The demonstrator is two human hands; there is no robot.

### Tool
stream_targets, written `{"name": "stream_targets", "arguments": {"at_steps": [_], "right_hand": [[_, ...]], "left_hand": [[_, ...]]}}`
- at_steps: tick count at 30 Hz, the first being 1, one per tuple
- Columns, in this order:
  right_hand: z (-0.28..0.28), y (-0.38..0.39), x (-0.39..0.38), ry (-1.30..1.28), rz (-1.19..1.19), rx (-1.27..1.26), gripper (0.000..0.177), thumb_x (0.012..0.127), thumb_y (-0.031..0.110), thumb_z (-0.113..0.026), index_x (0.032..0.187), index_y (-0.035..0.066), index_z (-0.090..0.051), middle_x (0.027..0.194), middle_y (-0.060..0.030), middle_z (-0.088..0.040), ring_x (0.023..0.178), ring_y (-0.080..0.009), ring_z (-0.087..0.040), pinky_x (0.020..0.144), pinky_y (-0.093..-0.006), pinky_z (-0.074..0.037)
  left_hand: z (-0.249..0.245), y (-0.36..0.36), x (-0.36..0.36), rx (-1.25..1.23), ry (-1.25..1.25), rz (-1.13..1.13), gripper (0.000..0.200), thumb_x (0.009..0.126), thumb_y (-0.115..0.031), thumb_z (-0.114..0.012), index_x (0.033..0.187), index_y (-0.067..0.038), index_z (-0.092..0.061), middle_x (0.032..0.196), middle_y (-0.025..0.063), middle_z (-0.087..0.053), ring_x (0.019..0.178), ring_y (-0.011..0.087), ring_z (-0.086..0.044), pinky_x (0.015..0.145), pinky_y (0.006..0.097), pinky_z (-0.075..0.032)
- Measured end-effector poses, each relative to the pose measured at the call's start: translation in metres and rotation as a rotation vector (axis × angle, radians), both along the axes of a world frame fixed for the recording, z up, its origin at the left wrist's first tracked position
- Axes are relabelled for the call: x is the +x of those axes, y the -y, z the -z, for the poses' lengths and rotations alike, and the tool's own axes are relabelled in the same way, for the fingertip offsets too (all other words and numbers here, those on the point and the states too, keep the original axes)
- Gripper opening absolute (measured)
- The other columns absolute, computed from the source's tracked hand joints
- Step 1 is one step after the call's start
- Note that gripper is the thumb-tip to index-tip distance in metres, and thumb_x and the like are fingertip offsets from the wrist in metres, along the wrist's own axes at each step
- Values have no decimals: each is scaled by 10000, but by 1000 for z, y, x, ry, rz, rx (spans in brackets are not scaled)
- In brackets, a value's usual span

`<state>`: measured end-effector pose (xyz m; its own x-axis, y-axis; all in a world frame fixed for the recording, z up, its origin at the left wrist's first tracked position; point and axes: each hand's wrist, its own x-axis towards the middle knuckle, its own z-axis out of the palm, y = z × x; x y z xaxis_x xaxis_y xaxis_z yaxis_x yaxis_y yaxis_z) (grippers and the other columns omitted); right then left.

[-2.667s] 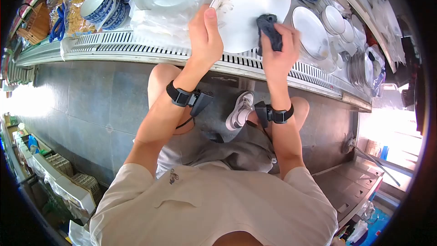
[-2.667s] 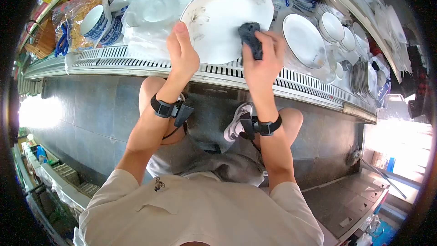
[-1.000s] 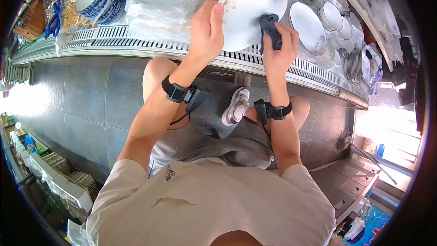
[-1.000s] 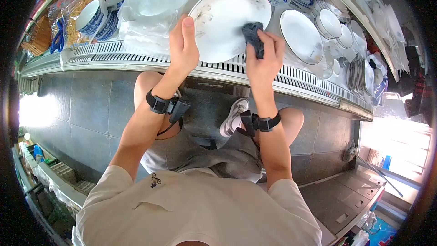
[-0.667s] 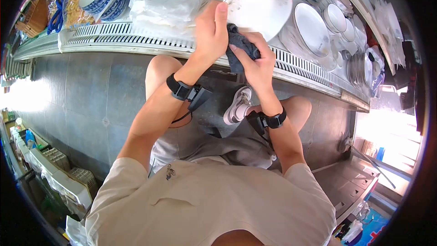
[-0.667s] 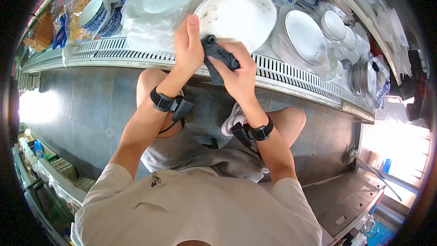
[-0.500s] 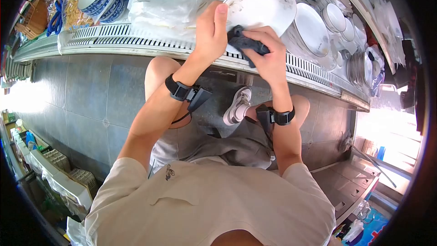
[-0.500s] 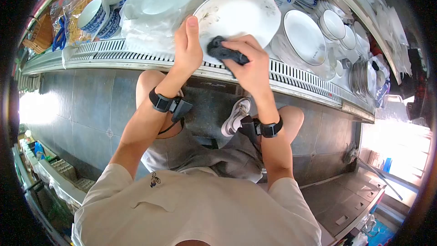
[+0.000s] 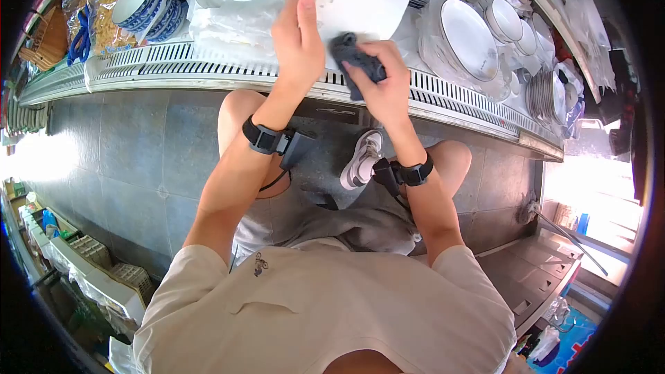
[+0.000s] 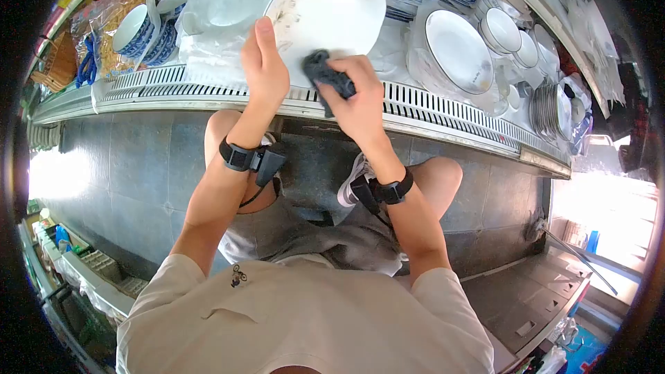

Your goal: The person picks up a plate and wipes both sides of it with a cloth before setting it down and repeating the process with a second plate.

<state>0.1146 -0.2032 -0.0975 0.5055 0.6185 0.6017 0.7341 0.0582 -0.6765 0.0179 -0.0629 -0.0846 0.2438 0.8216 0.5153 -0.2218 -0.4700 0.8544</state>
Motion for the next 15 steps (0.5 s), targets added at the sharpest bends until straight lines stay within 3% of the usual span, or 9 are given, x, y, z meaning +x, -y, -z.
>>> {"name": "stream_targets", "arguments": {"at_steps": [3, 6, 9, 13, 15], "right_hand": [[-3, -1, 5, -168, -150, -51, 339, 729, 21, -804, 1055, 18, -710, 1022, -160, -694, 950, -324, -691, 860, -370, -542], [-13, 9, 31, 68, 135, -78, 338, 731, 9, -791, 1063, 34, -730, 1052, -157, -694, 976, -325, -685, 876, -393, -542], [-17, 10, 50, 300, 384, 74, 361, 745, -1, -764, 1099, 45, -714, 1083, -165, -655, 984, -346, -660, 868, -408, -541], [-18, 6, 35, 350, 450, 153, 363, 757, 10, -752, 1113, 46, -693, 1089, -175, -634, 981, -353, -652, 878, -415, -536], [-7, 6, 30, 306, 320, 102, 346, 766, 26, -745, 1106, 35, -679, 1090, -187, -631, 992, -363, -650, 874, -418, -536]], "left_hand": [[-4, 0, -3, -16, -38, 0, 431, 1109, -314, -449, 941, 46, -616, 734, 155, -591, 660, 264, -542, 632, 391, -440], [-11, 6, -7, 77, -73, 52, 412, 1101, -306, -467, 939, 41, -620, 734, 157, -594, 658, 271, -549, 629, 397, -441], [-9, 12, -4, 183, -86, 138, 374, 1089, -283, -493, 934, 31, -623, 734, 155, -592, 657, 280, -555, 630, 400, -443], [-8, 14, -4, 110, -73, 165, 362, 1092, -271, -485, 944, 30, -621, 738, 158, -592, 653, 284, -547, 627, 399, -441], [-8, 13, -4, 97, -50, 158, 361, 1094, -270, -480, 947, 29, -619, 736, 158, -590, 652, 285, -544, 626, 399, -438]]}}
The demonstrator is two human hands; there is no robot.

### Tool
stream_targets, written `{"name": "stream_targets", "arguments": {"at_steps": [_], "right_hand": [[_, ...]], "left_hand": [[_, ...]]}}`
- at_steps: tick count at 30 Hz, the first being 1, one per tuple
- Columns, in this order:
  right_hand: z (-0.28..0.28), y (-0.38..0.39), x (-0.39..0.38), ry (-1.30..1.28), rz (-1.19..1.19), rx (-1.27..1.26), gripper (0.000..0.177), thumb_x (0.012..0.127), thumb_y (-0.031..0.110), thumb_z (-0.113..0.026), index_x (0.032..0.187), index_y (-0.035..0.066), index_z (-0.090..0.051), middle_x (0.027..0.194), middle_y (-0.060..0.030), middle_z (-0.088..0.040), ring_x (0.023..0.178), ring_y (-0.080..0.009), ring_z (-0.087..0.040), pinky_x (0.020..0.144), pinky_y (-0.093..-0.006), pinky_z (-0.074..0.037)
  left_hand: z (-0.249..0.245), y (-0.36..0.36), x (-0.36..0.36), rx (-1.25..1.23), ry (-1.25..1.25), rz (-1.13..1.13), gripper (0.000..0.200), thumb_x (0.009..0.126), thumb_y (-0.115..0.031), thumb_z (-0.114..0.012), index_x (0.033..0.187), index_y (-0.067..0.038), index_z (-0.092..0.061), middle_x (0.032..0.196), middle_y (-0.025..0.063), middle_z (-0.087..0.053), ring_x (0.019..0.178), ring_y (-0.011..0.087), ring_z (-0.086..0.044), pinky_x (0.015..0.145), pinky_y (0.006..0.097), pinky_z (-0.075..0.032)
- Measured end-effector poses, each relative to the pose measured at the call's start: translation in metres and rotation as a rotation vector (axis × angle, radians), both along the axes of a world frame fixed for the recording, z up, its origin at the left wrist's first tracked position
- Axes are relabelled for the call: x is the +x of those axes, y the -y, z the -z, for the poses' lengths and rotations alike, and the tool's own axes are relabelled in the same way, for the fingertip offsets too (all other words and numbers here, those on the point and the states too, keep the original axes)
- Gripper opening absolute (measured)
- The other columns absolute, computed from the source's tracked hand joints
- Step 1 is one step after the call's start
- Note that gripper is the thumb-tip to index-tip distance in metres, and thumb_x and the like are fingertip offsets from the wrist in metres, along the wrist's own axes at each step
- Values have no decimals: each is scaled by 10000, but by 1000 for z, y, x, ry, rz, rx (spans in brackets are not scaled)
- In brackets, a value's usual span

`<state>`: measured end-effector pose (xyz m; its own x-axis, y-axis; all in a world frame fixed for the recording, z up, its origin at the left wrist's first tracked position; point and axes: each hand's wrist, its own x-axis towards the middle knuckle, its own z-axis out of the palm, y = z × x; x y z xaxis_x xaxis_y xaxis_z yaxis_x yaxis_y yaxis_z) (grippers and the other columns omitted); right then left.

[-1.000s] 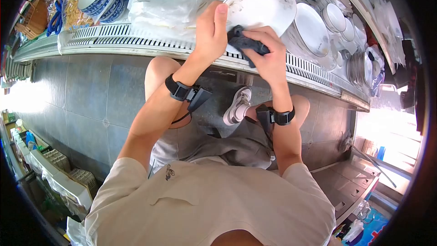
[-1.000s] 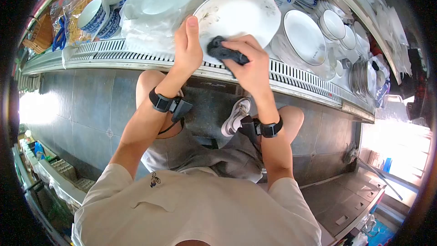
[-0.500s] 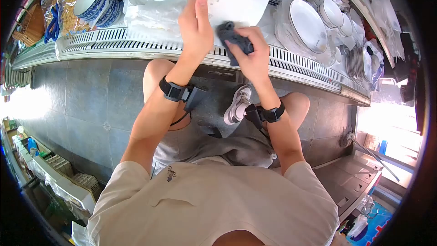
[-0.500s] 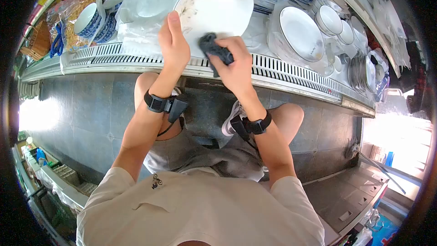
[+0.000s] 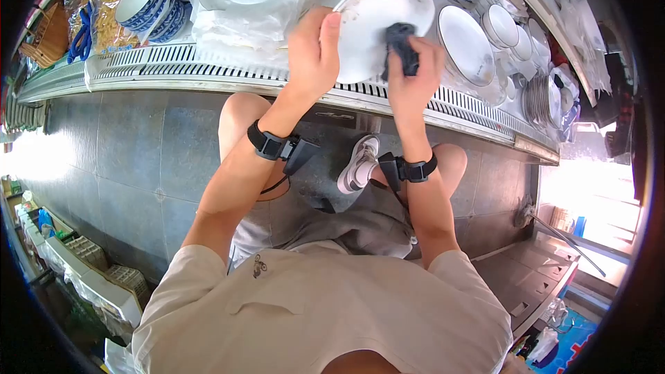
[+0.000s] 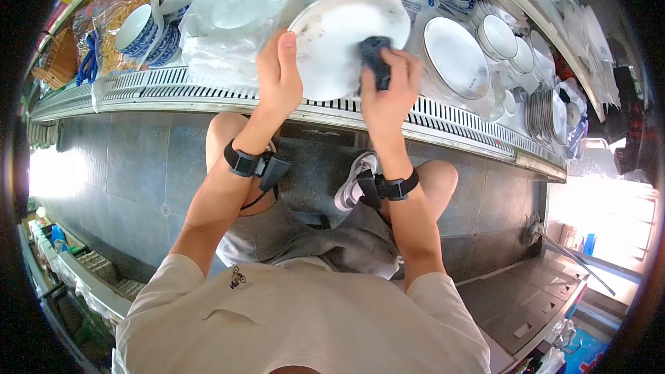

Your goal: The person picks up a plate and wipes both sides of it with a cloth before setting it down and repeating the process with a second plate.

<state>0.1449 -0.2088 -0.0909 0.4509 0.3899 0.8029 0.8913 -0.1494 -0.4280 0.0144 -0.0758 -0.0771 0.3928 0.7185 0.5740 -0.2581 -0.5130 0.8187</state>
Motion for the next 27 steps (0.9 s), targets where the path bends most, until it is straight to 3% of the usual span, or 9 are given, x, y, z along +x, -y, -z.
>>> {"name": "stream_targets", "arguments": {"at_steps": [4, 7, 14, 17, 21, 23, 27], "right_hand": [[10, -3, -30, -304, -254, -136, 356, 744, 9, -801, 1072, 16, -665, 1087, -174, -651, 995, -345, -656, 889, -377, -526], [11, -3, -46, -468, -447, -53, 354, 750, -28, -824, 1061, -7, -654, 1082, -156, -675, 991, -303, -664, 922, -345, -507], [3, -4, -41, -603, -552, -65, 346, 755, -20, -817, 1062, -9, -659, 1126, -155, -684, 1029, -295, -668, 938, -340, -505], [-4, -2, -32, -425, -556, -104, 358, 731, -30, -807, 1062, 12, -677, 1116, -151, -675, 1026, -316, -673, 917, -356, -523], [4, 12, 2, -201, -223, -263, 370, 737, 8, -759, 1097, 68, -699, 1132, -143, -632, 992, -350, -668, 860, -401, -547], [5, 18, 18, -169, -125, -271, 369, 744, 16, -753, 1105, 69, -698, 1143, -146, -627, 990, -351, -664, 854, -409, -546], [-3, 16, 19, -58, -1, -106, 369, 752, 14, -750, 1109, 42, -661, 1139, -183, -619, 992, -386, -643, 863, -436, -532]], "left_hand": [[-1, -4, -2, -50, 12, -132, 359, 1097, -268, -465, 950, 22, -618, 731, 158, -584, 652, 287, -541, 629, 400, -433], [2, -5, 0, -36, 30, -169, 356, 1097, -257, -456, 946, 23, -615, 731, 160, -581, 653, 291, -542, 629, 402, -432], [5, 0, 2, 61, -1, -81, 357, 1094, -252, -464, 939, 30, -618, 739, 155, -585, 653, 281, -540, 619, 387, -425], [10, -3, 3, -60, 42, -81, 356, 1085, -264, -495, 939, 33, -627, 740, 152, -589, 653, 268, -543, 614, 373, -424], [2, -6, -3, -34, -34, -67, 353, 1078, -269, -519, 939, 35, -635, 739, 146, -591, 656, 255, -545, 612, 366, -427], [1, -5, -1, 170, -18, -39, 344, 1076, -266, -525, 948, 34, -637, 745, 144, -592, 659, 255, -546, 615, 368, -431], [-1, 5, 2, 154, -16, -28, 334, 1077, -256, -521, 951, 33, -631, 760, 144, -598, 658, 261, -548, 616, 375, -434]]}}
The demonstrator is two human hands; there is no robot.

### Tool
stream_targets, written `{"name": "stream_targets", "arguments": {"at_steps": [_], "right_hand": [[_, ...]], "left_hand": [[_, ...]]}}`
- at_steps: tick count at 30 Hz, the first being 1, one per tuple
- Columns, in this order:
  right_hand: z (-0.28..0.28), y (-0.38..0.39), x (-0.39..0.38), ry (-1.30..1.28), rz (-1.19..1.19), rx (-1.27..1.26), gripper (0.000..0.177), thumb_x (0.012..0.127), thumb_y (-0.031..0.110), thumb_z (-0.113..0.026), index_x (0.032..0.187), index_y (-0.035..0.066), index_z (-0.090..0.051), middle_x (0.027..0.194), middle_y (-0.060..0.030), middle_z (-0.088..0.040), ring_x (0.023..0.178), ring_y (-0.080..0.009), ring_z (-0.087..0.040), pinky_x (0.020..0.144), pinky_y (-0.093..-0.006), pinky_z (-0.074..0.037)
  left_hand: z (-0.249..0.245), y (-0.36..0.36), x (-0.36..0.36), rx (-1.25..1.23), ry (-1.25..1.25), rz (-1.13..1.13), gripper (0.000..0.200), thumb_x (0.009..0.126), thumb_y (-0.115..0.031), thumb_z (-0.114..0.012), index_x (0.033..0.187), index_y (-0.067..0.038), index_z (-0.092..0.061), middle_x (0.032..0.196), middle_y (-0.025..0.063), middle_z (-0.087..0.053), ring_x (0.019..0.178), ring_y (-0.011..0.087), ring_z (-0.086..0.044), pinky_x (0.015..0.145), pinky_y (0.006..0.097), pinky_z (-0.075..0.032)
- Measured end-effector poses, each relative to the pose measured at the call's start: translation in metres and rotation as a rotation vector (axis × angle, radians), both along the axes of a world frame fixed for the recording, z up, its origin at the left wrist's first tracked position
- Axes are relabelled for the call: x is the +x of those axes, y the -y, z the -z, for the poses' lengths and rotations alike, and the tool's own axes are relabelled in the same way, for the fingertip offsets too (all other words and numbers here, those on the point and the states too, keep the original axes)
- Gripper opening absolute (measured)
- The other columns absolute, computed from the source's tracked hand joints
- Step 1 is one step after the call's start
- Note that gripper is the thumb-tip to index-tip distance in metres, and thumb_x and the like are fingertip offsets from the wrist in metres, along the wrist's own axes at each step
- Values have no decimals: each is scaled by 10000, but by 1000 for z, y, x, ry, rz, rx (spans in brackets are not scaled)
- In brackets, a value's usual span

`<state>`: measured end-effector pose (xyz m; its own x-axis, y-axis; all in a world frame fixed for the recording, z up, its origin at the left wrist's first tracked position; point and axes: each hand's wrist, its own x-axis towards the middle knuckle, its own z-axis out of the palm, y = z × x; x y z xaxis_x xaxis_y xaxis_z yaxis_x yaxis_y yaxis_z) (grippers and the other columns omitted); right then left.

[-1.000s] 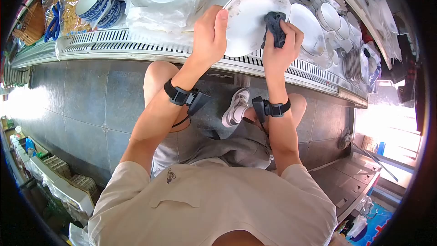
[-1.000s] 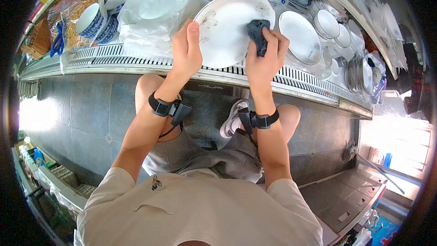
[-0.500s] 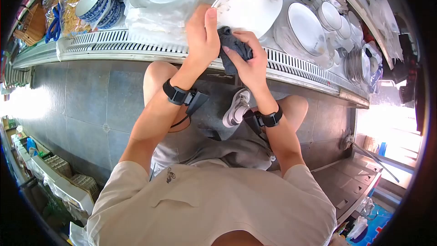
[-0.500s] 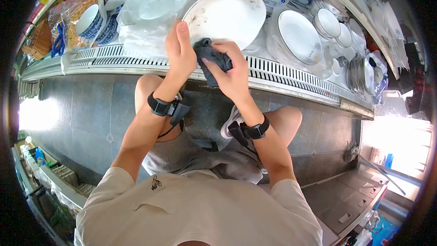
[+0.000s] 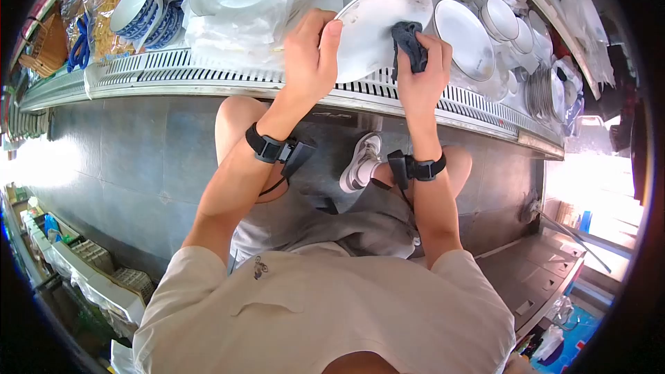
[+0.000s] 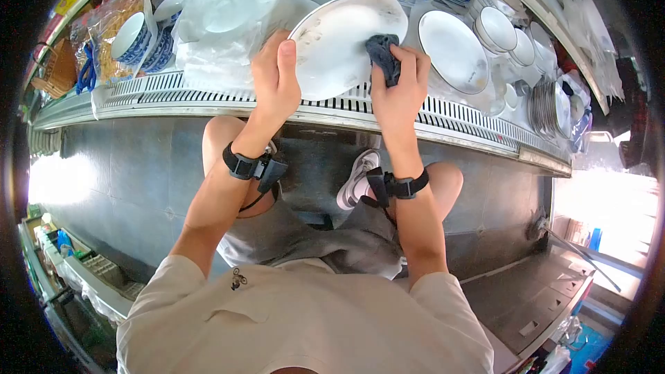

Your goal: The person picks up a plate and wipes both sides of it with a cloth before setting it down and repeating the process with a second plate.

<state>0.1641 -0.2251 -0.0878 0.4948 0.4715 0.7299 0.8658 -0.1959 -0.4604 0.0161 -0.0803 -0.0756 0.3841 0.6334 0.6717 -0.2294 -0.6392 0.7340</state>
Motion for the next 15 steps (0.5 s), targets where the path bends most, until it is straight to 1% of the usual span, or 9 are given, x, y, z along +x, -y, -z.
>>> {"name": "stream_targets", "arguments": {"at_steps": [2, 3, 5, 7, 8, 9, 11, 12, 15], "right_hand": [[4, -2, -12, 17, -27, 33, 341, 780, 17, -752, 1095, 10, -620, 1122, -204, -629, 990, -403, -634, 871, -439, -523], [10, -3, -21, -100, -95, 40, 354, 774, 15, -774, 1089, 0, -614, 1115, -203, -639, 1006, -390, -640, 879, -420, -522], [16, -6, -42, -278, -288, 18, 383, 751, 11, -798, 1085, 1, -613, 1110, -197, -642, 1025, -378, -645, 902, -403, -519], [12, -8, -58, -256, -432, -16, 412, 733, 0, -802, 1106, 18, -626, 1115, -180, -637, 1029, -366, -651, 913, -383, -520], [12, -7, -62, -242, -425, -57, 443, 715, -14, -794, 1129, 50, -652, 1146, -162, -616, 977, -344, -665, 865, -371, -539], [10, -7, -60, -242, -424, -55, 443, 715, -14, -794, 1129, 50, -652, 1146, -162, -616, 977, -344, -665, 865, -371, -539], [5, -3, -52, -125, -278, -119, 475, 693, -20, -789, 1144, 80, -679, 1186, -142, -584, 899, -306, -674, 797, -369, -554], [6, 0, -40, -123, -206, -121, 476, 683, -21, -781, 1138, 95, -699, 1237, -134, -547, 845, -277, -671, 756, -381, -559], [-6, 4, -11, -35, 0, -8, 478, 686, -18, -790, 1143, 95, -705, 1306, -138, -494, 841, -263, -670, 763, -382, -553]], "left_hand": [[2, 0, -1, -59, -8, 14, 355, 1088, -268, -497, 946, 33, -621, 767, 144, -599, 658, 263, -544, 612, 378, -428], [5, 0, 0, -60, -9, 15, 355, 1088, -268, -497, 946, 33, -621, 767, 144, -599, 658, 263, -544, 612, 378, -428], [10, -2, 4, -144, 102, -70, 388, 1101, -282, -465, 927, 32, -612, 754, 139, -586, 657, 248, -537, 607, 378, -418], [11, -8, 0, -167, 73, -77, 398, 1105, -286, -452, 923, 31, -612, 748, 137, -580, 659, 242, -535, 606, 377, -414], [12, -10, -1, -189, 45, -89, 409, 1109, -290, -440, 920, 30, -611, 743, 135, -575, 661, 235, -534, 605, 375, -411], [12, -11, 0, -187, 45, -88, 409, 1109, -290, -440, 920, 30, -611, 743, 135, -575, 661, 235, -534, 605, 375, -411], [12, -11, -1, -176, 49, -97, 394, 1103, -281, -457, 921, 29, -617, 739, 123, -570, 665, 217, -524, 610, 365, -414], [9, -11, -2, -175, 48, -94, 394, 1103, -281, -457, 921, 29, -617, 739, 123, -570, 665, 217, -524, 610, 365, -414], [-2, -11, -3, -105, 54, 10, 384, 1099, -277, -469, 930, 31, -624, 736, 109, -560, 662, 208, -506, 613, 354, -414]]}}
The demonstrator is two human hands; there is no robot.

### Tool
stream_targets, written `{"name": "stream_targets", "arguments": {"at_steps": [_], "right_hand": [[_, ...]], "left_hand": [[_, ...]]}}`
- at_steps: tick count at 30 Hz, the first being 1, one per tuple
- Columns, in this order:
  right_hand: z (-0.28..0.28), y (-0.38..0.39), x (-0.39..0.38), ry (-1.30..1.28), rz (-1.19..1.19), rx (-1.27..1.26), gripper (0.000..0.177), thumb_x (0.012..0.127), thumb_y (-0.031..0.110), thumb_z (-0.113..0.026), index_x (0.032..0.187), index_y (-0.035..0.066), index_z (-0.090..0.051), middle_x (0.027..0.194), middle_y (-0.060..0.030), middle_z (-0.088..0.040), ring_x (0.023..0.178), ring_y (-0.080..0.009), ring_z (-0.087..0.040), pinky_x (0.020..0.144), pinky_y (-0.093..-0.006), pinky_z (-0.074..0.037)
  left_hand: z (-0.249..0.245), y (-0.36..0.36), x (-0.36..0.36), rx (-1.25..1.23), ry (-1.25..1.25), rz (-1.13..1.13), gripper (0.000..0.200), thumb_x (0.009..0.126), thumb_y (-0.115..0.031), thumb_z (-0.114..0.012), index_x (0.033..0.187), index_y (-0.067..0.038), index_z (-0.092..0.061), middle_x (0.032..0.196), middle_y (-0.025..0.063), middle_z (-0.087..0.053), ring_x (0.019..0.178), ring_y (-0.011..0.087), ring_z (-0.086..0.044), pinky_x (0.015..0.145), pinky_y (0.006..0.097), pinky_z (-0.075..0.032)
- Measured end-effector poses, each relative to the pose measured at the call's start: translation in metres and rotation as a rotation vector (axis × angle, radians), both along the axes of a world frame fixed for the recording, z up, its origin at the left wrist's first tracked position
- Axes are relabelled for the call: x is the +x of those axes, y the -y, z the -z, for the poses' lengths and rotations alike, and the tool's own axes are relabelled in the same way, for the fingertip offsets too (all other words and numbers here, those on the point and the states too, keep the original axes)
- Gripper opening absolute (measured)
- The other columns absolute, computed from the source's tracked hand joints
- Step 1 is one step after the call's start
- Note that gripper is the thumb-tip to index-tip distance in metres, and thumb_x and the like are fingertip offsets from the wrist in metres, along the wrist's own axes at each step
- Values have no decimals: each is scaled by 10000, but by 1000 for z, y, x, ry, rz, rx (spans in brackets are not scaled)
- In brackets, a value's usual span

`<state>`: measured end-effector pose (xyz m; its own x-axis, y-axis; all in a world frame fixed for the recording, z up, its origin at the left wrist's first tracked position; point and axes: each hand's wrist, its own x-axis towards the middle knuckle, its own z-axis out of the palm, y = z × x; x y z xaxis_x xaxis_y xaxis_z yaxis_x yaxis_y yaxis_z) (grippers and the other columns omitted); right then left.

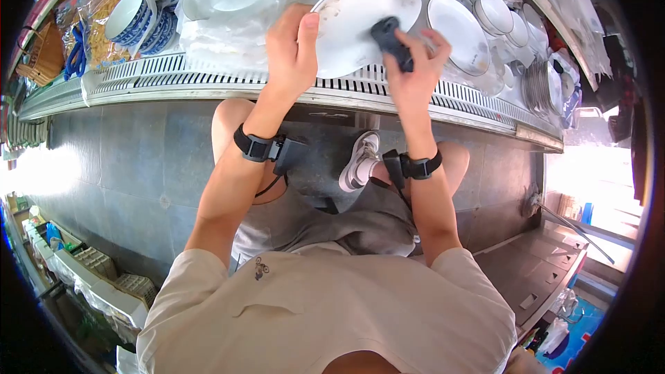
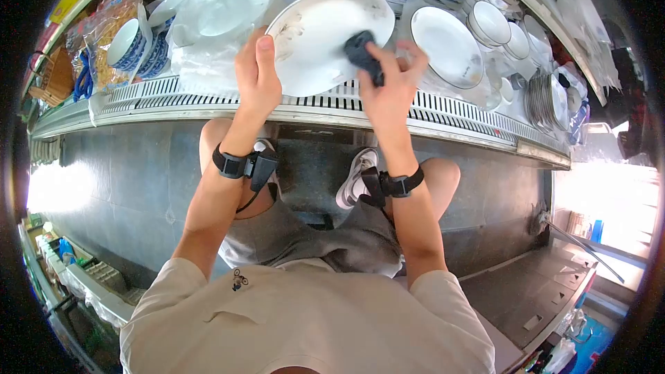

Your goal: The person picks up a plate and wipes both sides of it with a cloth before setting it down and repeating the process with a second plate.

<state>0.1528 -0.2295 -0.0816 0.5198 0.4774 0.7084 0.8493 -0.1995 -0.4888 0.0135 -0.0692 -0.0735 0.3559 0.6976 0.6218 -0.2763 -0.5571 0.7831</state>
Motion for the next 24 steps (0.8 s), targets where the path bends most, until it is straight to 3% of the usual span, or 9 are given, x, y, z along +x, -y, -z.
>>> {"name": "stream_targets", "arguments": {"at_steps": [4, 7, 12, 15, 17, 19, 21, 24], "right_hand": [[-12, 4, 18, 86, -7, 93, 481, 687, 11, -816, 1145, 96, -698, 1288, -152, -537, 847, -266, -668, 774, -359, -544], [-13, 13, 23, -340, -195, 1, 454, 708, 46, -828, 1133, 80, -675, 1091, -117, -684, 845, -227, -641, 795, -302, -515], [-9, 14, 27, -341, -250, 18, 414, 732, 34, -818, 1118, 59, -670, 1033, -81, -694, 807, -186, -610, 780, -289, -504], [1, 13, 30, -461, -214, 88, 365, 760, 40, -833, 1090, 43, -679, 1021, -49, -701, 850, -157, -598, 793, -286, -496], [11, 12, 33, -528, -179, 126, 355, 770, 31, -830, 1091, 30, -679, 1012, -55, -704, 838, -156, -613, 775, -282, -503], [5, 9, 26, -595, -154, 162, 345, 779, 21, -827, 1092, 17, -680, 1002, -62, -707, 827, -155, -628, 757, -278, -511], [-2, 7, 12, -1108, -227, 382, 325, 815, 10, -817, 1108, -1, -678, 975, -83, -714, 798, -151, -669, 696, -276, -536], [7, -2, 2, -1299, -279, 557, 321, 841, 13, -811, 1128, -4, -670, 955, -105, -719, 777, -156, -697, 648, -286, -560]], "left_hand": [[-2, -3, -5, 58, -49, 66, 384, 1093, -279, -481, 965, 42, -647, 737, 98, -556, 661, 203, -495, 618, 339, -411], [0, -7, -7, 51, -26, 96, 408, 1096, -301, -477, 981, 47, -658, 745, 95, -561, 670, 190, -498, 621, 333, -408], [3, -10, -6, -20, -14, 186, 457, 1100, -364, -480, 1004, 38, -672, 765, 50, -582, 717, 148, -503, 642, 313, -412], [-1, -8, -2, -190, -100, 244, 470, 1095, -402, -501, 1119, 35, -674, 866, 14, -633, 773, 124, -537, 682, 284, -429], [4, -10, 2, -252, -2, 355, 519, 1088, -423, -513, 1309, 39, -598, 1006, 33, -672, 870, 130, -591, 769, 264, -458], [3, -11, 1, -291, 55, 425, 534, 1086, -412, -519, 1368, 41, -548, 1066, 64, -676, 930, 139, -605, 817, 273, -469], [-1, -10, 1, -329, 111, 491, 560, 1084, -400, -525, 1427, 42, -497, 1125, 94, -679, 990, 148, -618, 865, 282, -480], [-7, 3, 10, -107, 191, 435, 567, 1083, -366, -531, 1468, 43, -452, 1139, 116, -676, 1024, 162, -617, 906, 307, -487]]}}
